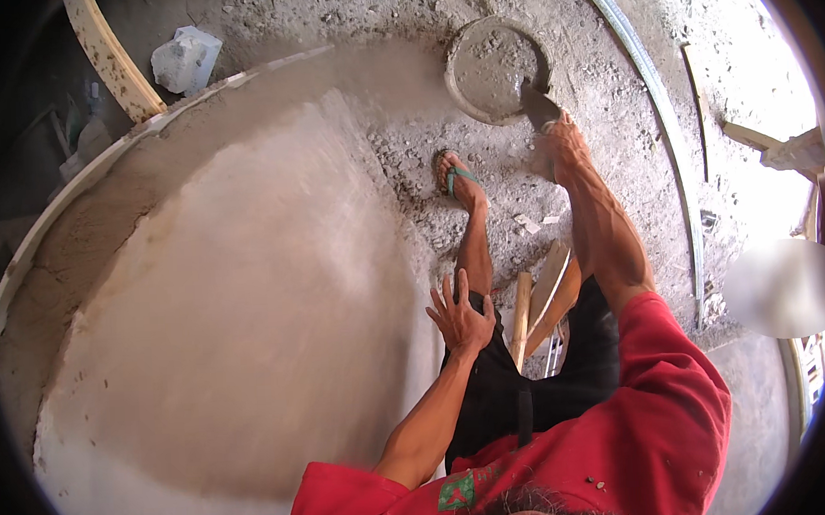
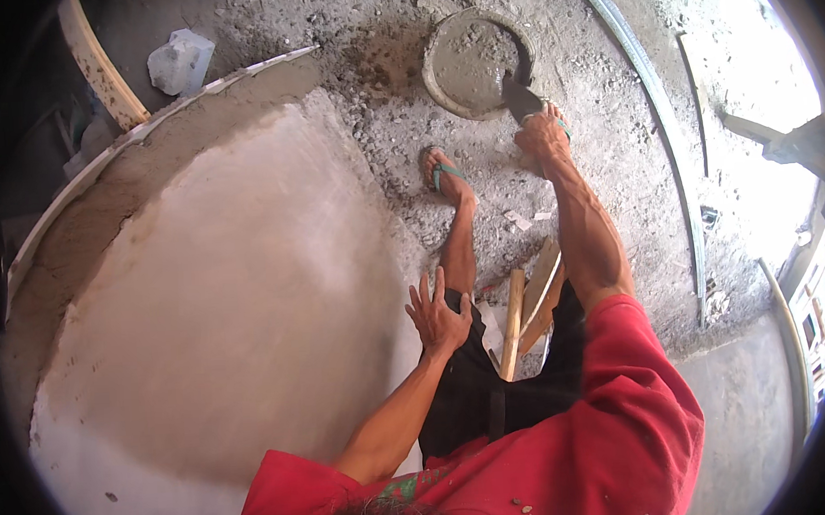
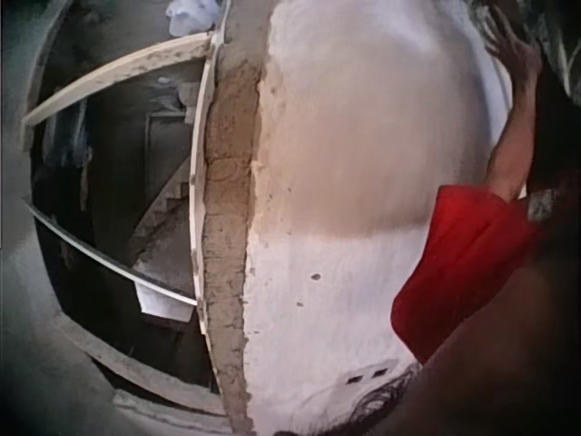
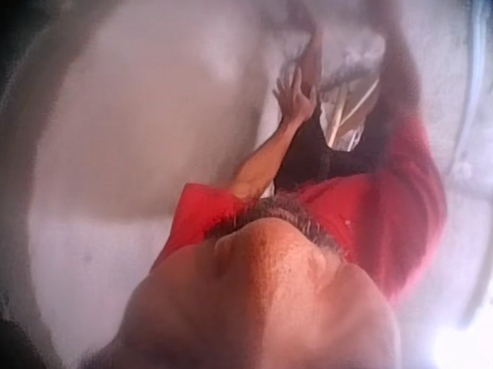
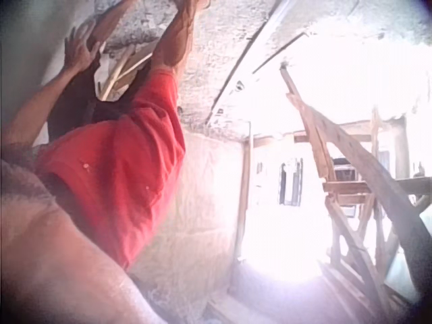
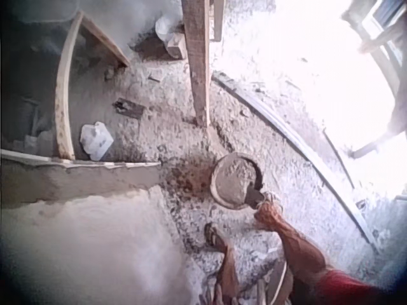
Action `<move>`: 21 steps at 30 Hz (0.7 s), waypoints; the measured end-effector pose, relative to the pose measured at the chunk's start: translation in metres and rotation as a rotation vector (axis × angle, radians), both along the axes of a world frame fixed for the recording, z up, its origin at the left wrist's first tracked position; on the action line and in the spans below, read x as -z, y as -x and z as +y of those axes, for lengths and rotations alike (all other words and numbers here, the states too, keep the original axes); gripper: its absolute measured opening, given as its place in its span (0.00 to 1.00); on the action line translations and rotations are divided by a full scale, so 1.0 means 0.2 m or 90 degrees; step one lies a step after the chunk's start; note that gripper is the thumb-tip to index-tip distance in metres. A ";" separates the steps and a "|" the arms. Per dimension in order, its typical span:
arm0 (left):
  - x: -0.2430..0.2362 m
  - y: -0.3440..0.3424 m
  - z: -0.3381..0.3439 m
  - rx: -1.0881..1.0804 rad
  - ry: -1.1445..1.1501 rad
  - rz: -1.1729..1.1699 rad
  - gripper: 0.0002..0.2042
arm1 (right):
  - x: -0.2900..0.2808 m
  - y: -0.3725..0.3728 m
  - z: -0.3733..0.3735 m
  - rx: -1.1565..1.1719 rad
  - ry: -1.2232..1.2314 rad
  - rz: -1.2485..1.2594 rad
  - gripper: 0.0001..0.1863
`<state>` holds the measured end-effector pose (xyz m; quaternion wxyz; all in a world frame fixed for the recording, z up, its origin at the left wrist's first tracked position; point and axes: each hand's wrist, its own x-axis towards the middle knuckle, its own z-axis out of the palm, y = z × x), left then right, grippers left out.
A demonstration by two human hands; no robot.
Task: The person scoops wet cement from a bucket using a trowel and applies it to a curved wall surface. They repeatedly smooth and level the plaster with the trowel, working along the wall's edge and around embedded fixtures.
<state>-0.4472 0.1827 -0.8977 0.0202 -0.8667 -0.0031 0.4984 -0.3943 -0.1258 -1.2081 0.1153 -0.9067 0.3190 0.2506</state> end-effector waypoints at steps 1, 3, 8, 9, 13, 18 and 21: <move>0.00 0.01 0.01 -0.008 -0.002 0.000 0.40 | 0.03 -0.04 0.02 -0.013 -0.039 -0.005 0.24; 0.00 0.03 0.02 -0.007 0.009 -0.010 0.39 | 0.06 -0.09 0.05 -0.030 -0.113 -0.009 0.25; 0.01 0.05 0.06 -0.008 0.033 -0.053 0.37 | -0.16 -0.28 0.16 0.169 -0.377 -0.147 0.23; 0.01 0.05 0.06 -0.002 0.039 -0.060 0.37 | -0.19 -0.30 0.15 0.201 -0.434 -0.121 0.23; 0.01 0.02 0.05 0.011 0.049 -0.072 0.36 | -0.37 -0.25 0.16 0.141 -0.364 -0.193 0.22; 0.02 0.03 0.06 0.000 0.051 -0.049 0.36 | -0.49 -0.22 0.15 0.160 -0.388 -0.125 0.21; 0.03 0.03 0.06 0.015 0.053 -0.057 0.36 | -0.40 -0.17 0.22 0.262 -0.497 -0.216 0.20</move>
